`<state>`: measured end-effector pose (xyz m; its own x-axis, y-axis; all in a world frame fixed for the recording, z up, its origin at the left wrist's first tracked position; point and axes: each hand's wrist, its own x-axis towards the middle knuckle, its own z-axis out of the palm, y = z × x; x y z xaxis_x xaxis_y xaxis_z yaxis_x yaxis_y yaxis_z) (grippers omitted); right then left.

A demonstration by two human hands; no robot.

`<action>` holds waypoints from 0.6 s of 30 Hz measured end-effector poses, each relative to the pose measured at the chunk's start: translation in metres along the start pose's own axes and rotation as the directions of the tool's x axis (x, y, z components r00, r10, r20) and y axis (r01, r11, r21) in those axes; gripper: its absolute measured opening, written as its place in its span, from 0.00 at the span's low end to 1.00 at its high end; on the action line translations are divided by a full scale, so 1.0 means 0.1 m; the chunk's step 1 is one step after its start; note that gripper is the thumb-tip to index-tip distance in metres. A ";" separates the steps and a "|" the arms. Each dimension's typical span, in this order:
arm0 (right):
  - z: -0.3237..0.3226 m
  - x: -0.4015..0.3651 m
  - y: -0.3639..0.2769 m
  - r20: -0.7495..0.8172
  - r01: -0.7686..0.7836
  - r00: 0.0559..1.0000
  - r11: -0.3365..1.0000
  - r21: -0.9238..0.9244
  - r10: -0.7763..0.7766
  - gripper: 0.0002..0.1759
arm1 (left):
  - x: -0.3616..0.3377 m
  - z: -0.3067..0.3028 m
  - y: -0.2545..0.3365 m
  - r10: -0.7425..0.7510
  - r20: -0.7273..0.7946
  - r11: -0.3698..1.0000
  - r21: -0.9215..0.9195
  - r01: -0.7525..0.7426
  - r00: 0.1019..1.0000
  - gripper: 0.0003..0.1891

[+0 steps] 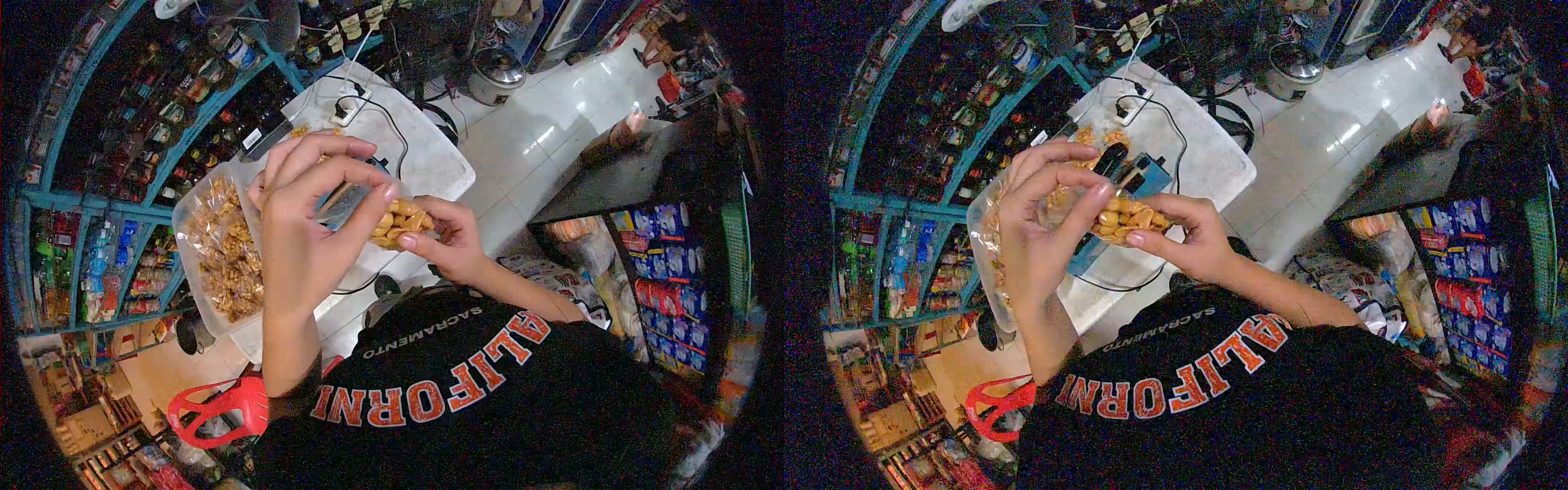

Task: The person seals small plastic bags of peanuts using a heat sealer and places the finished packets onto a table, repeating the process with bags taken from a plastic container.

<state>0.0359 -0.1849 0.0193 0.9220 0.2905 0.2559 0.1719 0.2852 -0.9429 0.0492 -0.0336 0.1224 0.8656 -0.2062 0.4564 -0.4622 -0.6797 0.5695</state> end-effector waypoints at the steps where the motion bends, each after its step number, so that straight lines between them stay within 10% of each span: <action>1: 0.00 0.00 0.00 0.002 -0.004 1.000 1.000 -0.001 0.004 0.17 | 0.01 0.00 -0.01 0.003 -0.011 1.000 -0.011 -0.003 1.000 0.05; 7: -0.03 -0.01 -0.04 0.100 -0.070 0.992 0.998 -0.004 0.070 0.16 | 0.07 -0.09 -0.07 -0.144 -0.257 0.960 -0.270 0.072 0.955 0.05; 12: 0.02 -0.01 -0.02 0.006 -0.020 1.000 0.996 0.089 0.020 0.17 | -0.03 -0.29 -0.22 -0.081 -0.344 0.997 -0.021 0.078 0.936 0.02; 18: -0.01 -0.03 0.00 0.087 -0.080 0.994 0.989 0.128 0.069 0.18 | -0.03 -0.20 -0.16 -0.279 -0.476 0.956 -0.222 0.193 0.834 0.05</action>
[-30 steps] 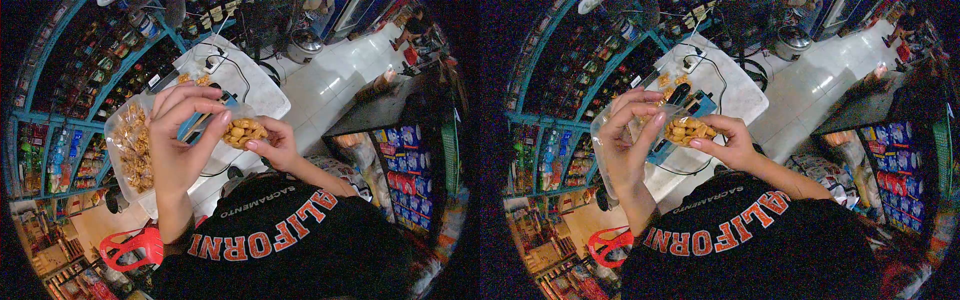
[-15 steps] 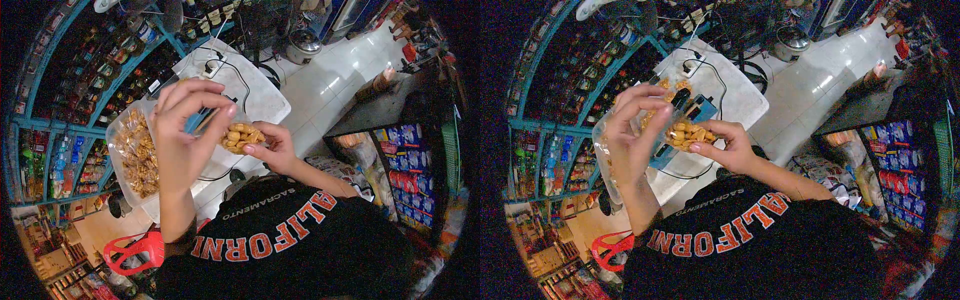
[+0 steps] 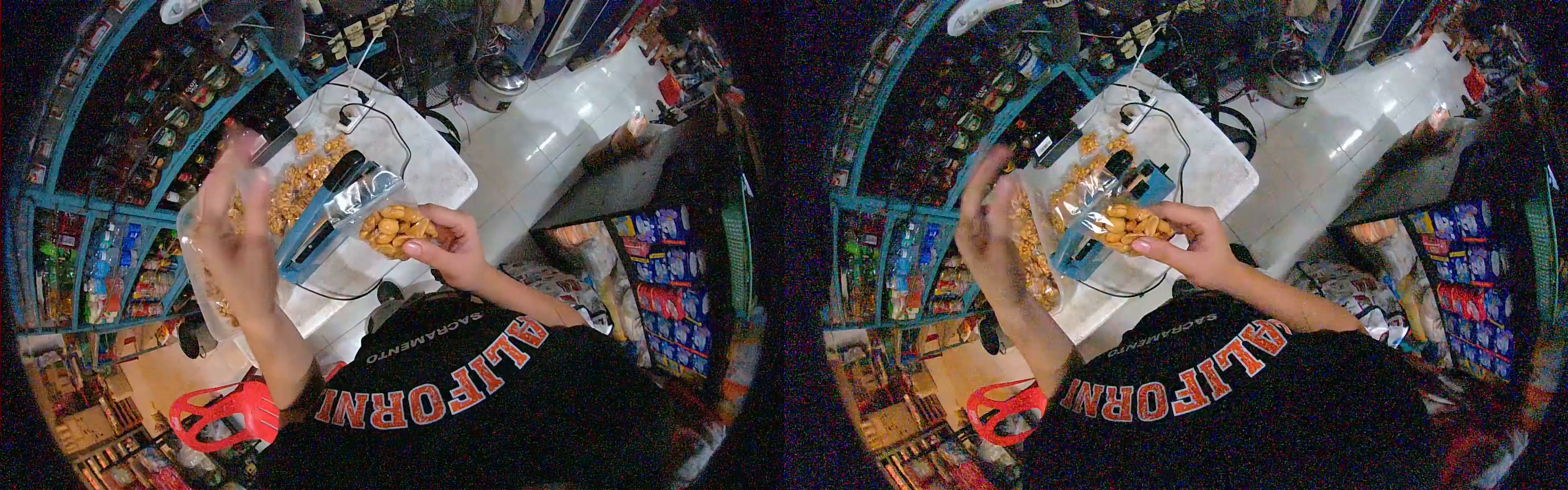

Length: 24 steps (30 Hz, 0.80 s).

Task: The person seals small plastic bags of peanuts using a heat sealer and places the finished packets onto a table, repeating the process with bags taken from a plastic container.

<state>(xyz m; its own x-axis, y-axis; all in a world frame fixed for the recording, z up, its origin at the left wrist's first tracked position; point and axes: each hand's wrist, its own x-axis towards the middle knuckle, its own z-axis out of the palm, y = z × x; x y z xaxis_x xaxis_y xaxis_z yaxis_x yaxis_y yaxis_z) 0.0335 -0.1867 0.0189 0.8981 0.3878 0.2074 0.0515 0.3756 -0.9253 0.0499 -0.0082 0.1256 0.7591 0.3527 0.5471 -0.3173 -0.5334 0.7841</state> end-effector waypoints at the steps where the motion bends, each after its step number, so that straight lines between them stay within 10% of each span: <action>1: 0.00 -0.01 0.02 -0.002 0.011 1.000 1.000 -0.002 -0.011 0.19 | -0.01 0.03 0.05 0.000 -0.002 1.000 0.001 0.000 1.000 0.05; 6: 0.02 -0.01 -0.01 -0.016 0.005 1.000 1.000 0.007 -0.005 0.17 | -0.03 -0.17 -0.22 0.362 0.196 0.907 0.153 -0.393 0.911 0.05; 9: 0.06 0.00 -0.03 -0.057 0.026 0.998 0.999 0.036 -0.024 0.16 | -0.02 -0.26 -0.28 0.293 0.284 0.956 -0.106 -0.274 0.913 0.07; 13: 0.02 -0.02 0.01 -0.051 -0.041 0.998 0.997 0.059 0.045 0.16 | -0.10 0.00 -0.13 0.132 0.304 0.987 0.052 -0.155 0.943 0.04; 15: -0.03 -0.02 0.05 -0.030 -0.077 0.996 0.994 0.081 0.080 0.17 | -0.11 0.05 -0.28 0.180 0.602 0.984 -0.108 -0.144 0.778 0.05; 19: -0.16 0.06 0.18 -0.007 -0.103 0.994 0.986 0.135 0.105 0.20 | 0.01 0.00 -0.42 0.031 0.538 0.996 -0.090 0.021 0.842 0.06; 24: -0.21 0.08 0.26 -0.170 -0.323 0.930 0.945 0.051 0.327 0.18 | 0.41 -0.17 -1.21 0.044 0.288 0.863 0.472 -0.182 0.956 0.07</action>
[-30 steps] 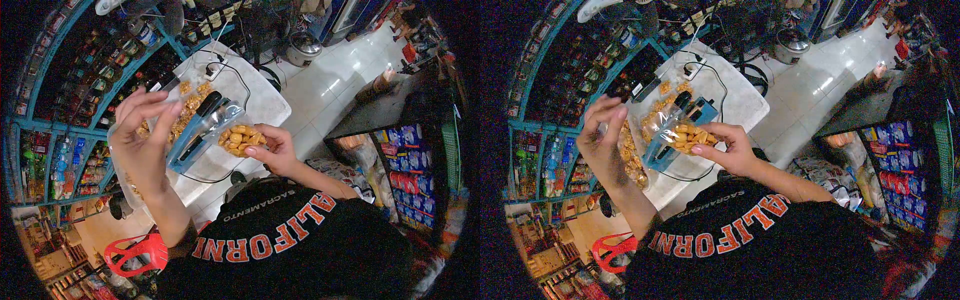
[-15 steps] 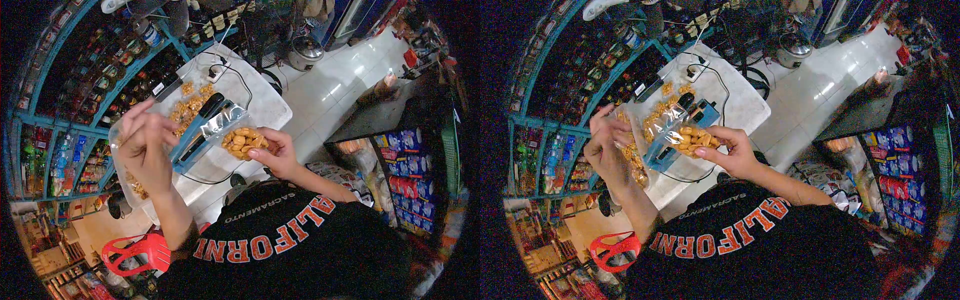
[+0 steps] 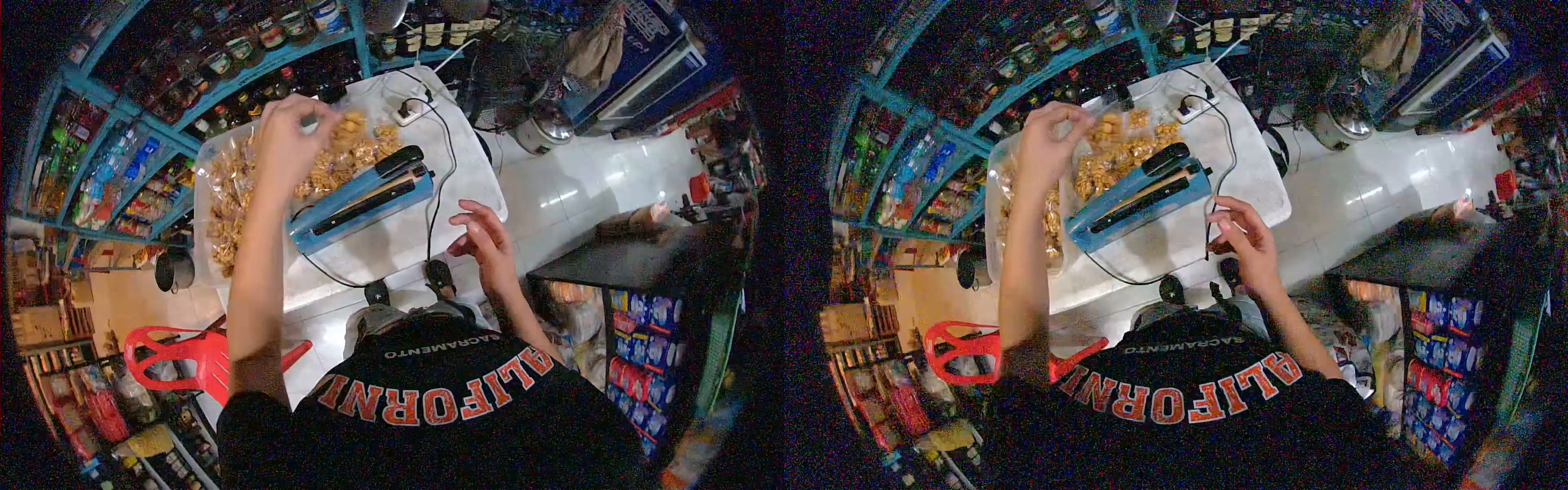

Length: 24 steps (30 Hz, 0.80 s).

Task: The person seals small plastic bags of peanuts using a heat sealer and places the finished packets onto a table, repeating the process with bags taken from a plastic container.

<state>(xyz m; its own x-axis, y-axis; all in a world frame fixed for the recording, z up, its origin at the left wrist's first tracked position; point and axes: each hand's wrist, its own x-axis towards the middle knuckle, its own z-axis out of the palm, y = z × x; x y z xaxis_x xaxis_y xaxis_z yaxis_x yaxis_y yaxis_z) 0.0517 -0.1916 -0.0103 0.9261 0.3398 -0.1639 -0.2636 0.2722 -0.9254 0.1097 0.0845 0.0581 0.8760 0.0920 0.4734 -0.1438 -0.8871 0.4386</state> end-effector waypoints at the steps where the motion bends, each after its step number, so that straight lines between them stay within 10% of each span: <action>1: 0.00 0.00 0.01 0.008 -0.002 1.000 1.000 -0.003 0.002 0.18 | 0.01 0.09 -0.19 0.007 -0.023 0.989 0.146 -0.004 1.000 0.07; 7: -0.05 -0.04 0.02 -0.030 -0.065 0.998 0.993 -0.095 0.063 0.16 | -0.07 0.48 -0.98 -0.397 0.289 0.894 0.337 0.296 0.871 0.11; 11: -0.07 -0.05 0.05 -0.071 -0.070 0.995 0.995 -0.064 0.066 0.15 | -0.19 0.75 -1.49 -0.412 0.411 0.910 0.231 0.345 0.813 0.15; 17: 0.03 -0.02 0.03 -0.040 -0.109 0.994 0.990 -0.095 0.105 0.16 | -0.29 0.40 -1.37 -0.370 0.022 0.913 0.193 0.359 0.929 0.22; 24: 0.13 0.04 0.07 0.006 -0.138 0.990 0.982 -0.130 0.140 0.15 | -0.93 -0.11 -1.88 -0.656 -0.223 0.740 -0.001 0.672 0.721 0.11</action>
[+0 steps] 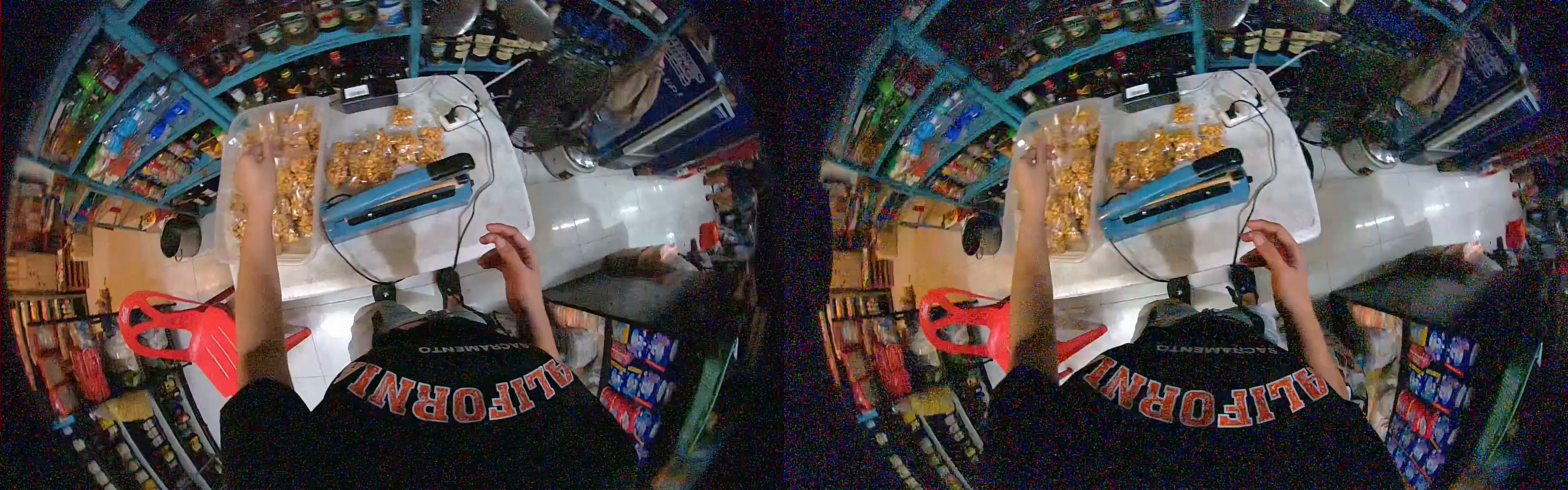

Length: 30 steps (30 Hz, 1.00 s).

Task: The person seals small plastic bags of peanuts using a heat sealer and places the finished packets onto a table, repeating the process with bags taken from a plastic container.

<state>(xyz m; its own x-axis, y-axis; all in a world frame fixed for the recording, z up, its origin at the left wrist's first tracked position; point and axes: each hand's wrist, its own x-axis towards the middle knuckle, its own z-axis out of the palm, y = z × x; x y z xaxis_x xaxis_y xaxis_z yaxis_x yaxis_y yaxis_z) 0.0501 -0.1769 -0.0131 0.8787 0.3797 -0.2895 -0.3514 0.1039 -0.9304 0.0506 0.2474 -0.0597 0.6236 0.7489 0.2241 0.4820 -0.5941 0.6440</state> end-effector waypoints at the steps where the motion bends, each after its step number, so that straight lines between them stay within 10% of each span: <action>1: 0.03 0.01 0.00 -0.016 -0.012 1.000 1.000 -0.020 0.011 0.15 | -0.06 -0.09 -0.01 -0.008 -0.014 1.000 0.010 0.008 1.000 0.11; 3: 0.05 0.03 0.02 -0.002 -0.012 1.000 1.000 -0.024 0.012 0.15 | -0.31 -0.24 -0.03 0.334 -0.420 0.932 0.015 -0.362 0.844 0.04; 9: 0.17 0.05 0.00 0.035 -0.009 0.999 0.999 -0.040 0.011 0.14 | -0.66 -0.44 -0.46 0.242 -0.169 0.965 -0.064 -0.255 0.955 0.05; 11: 0.22 0.05 0.01 0.043 -0.012 0.999 0.999 -0.051 0.014 0.14 | -0.71 -0.46 -0.48 -0.187 -0.031 0.982 -0.036 0.186 0.982 0.05; 17: 0.30 0.04 0.06 0.065 -0.005 0.998 0.997 -0.079 0.010 0.15 | -0.67 -0.18 -0.81 0.082 -0.490 0.955 -0.210 -0.209 0.868 0.11; 19: 0.31 0.04 0.07 0.061 0.000 0.998 0.996 -0.095 0.005 0.15 | -0.70 -0.13 -0.86 0.156 -0.367 0.981 -0.048 -0.186 0.917 0.09; 21: 0.32 0.02 0.07 0.049 -0.002 0.999 0.994 -0.111 0.007 0.15 | -0.77 -0.04 -0.86 0.042 0.146 0.999 -0.014 -0.040 0.988 0.09; 24: 0.33 0.01 0.09 0.054 0.004 0.999 0.994 -0.105 0.001 0.15 | -0.82 0.20 -0.74 -0.016 0.269 0.907 0.409 -0.099 0.963 0.08; 30: 0.36 -0.03 0.08 0.052 -0.011 0.999 0.994 -0.110 0.017 0.14 | -0.83 0.39 -0.60 0.000 0.197 0.818 0.563 -0.113 0.980 0.11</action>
<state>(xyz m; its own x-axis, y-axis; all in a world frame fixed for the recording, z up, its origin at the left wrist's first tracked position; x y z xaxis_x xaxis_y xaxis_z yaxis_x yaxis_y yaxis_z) 0.0332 -0.1436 -0.0118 0.8548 0.4285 -0.2928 -0.3234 -0.0015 -0.9463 -0.0062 0.2096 -0.1451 0.7326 0.6765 0.0760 0.6706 -0.7363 0.0898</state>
